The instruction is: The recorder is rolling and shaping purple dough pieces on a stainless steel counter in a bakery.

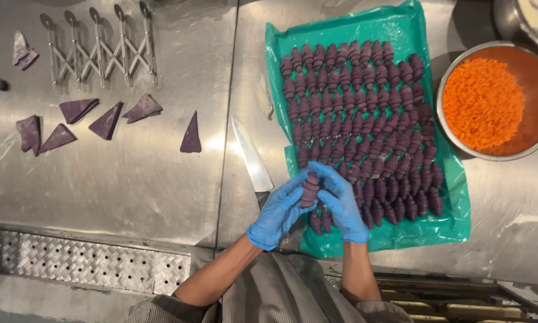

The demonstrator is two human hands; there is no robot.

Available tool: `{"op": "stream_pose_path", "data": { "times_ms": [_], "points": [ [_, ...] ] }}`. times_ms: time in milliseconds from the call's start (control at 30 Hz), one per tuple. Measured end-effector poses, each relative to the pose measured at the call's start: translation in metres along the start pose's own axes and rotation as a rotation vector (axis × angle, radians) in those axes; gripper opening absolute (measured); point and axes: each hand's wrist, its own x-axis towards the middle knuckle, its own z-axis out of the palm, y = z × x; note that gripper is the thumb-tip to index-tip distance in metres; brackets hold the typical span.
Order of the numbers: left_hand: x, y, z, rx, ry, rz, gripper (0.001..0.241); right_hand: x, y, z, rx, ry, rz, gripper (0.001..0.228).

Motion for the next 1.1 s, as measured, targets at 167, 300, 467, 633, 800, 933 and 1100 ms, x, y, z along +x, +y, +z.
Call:
{"op": "stream_pose_path", "data": {
  "times_ms": [167,300,467,633,800,933,1100],
  "points": [
    [0.052,-0.001,-0.013,-0.001,0.009,0.070,0.073,0.018,0.065,-0.059,0.183,-0.108,0.101,0.045],
    [0.086,0.023,-0.007,0.387,0.139,0.094,0.076,0.068,0.074,-0.106,-0.030,0.059,0.225,0.037],
    [0.087,0.073,-0.128,0.590,0.514,0.323,0.057,0.186,0.002,-0.217,-0.404,0.342,0.073,0.023],
    [0.039,0.135,-0.291,0.884,0.896,0.644,0.059,0.285,-0.008,-0.324,-0.713,0.670,0.104,0.032],
    [0.002,0.168,-0.318,1.660,1.237,0.807,0.060,0.317,-0.005,-0.337,-1.257,0.648,0.273,0.048],
    [0.008,0.190,-0.255,1.768,1.262,0.576,0.043,0.320,0.001,-0.335,-1.386,0.626,0.298,0.055],
    [0.020,0.190,-0.239,1.716,1.033,0.678,0.032,0.315,0.011,-0.339,-1.585,0.562,0.188,0.057]
  ]
}}
